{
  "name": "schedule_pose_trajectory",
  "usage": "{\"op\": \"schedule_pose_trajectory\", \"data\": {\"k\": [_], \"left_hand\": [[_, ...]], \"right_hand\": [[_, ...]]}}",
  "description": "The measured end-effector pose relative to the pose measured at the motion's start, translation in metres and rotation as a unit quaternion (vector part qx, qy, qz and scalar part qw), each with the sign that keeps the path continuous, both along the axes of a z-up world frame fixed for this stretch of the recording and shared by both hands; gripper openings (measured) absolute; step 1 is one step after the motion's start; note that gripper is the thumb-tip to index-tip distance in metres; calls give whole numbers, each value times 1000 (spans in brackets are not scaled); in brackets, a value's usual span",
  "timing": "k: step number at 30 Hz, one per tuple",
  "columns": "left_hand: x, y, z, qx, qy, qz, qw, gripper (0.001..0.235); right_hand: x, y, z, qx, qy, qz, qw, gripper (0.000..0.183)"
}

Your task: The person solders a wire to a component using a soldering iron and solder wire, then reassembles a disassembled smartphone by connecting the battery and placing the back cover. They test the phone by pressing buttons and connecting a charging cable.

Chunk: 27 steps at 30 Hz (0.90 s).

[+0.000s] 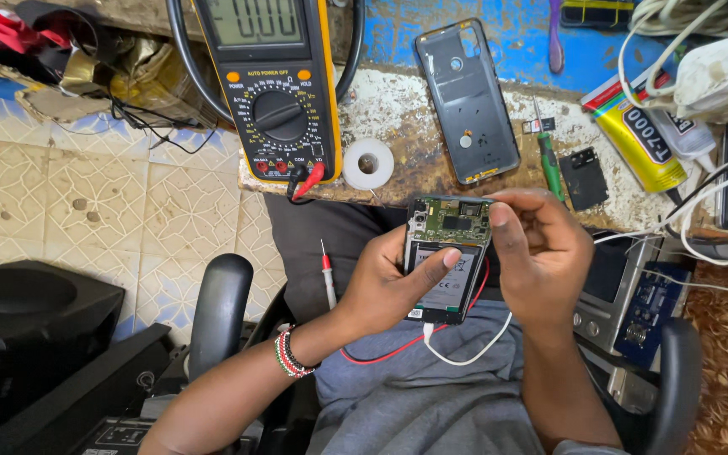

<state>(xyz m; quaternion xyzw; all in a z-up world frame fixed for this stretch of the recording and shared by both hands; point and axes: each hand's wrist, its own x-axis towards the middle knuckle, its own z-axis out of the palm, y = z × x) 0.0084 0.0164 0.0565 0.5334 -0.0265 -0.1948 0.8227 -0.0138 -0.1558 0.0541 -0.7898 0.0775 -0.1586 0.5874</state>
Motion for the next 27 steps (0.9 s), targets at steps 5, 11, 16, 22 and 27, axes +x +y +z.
{"op": "schedule_pose_trajectory", "data": {"k": [5, 11, 16, 22, 27], "left_hand": [[-5, -1, -11, 4, 3, 3, 1000, 12], [-2, -1, -6, -1, 6, 8, 1000, 11], [0, -1, -4, -6, 8, 9, 1000, 10], [-3, -1, -6, 0, 9, 11, 1000, 10], [-3, -1, -6, 7, 7, 12, 1000, 10]], "right_hand": [[1, 1, -1, -28, -39, 3, 999, 13], [2, 2, 2, -44, -39, 6, 998, 13], [1, 3, 1, -37, -34, 2, 999, 15], [-1, 4, 0, -23, -33, 0, 999, 16], [2, 2, 1, -41, -38, 7, 998, 14]]}}
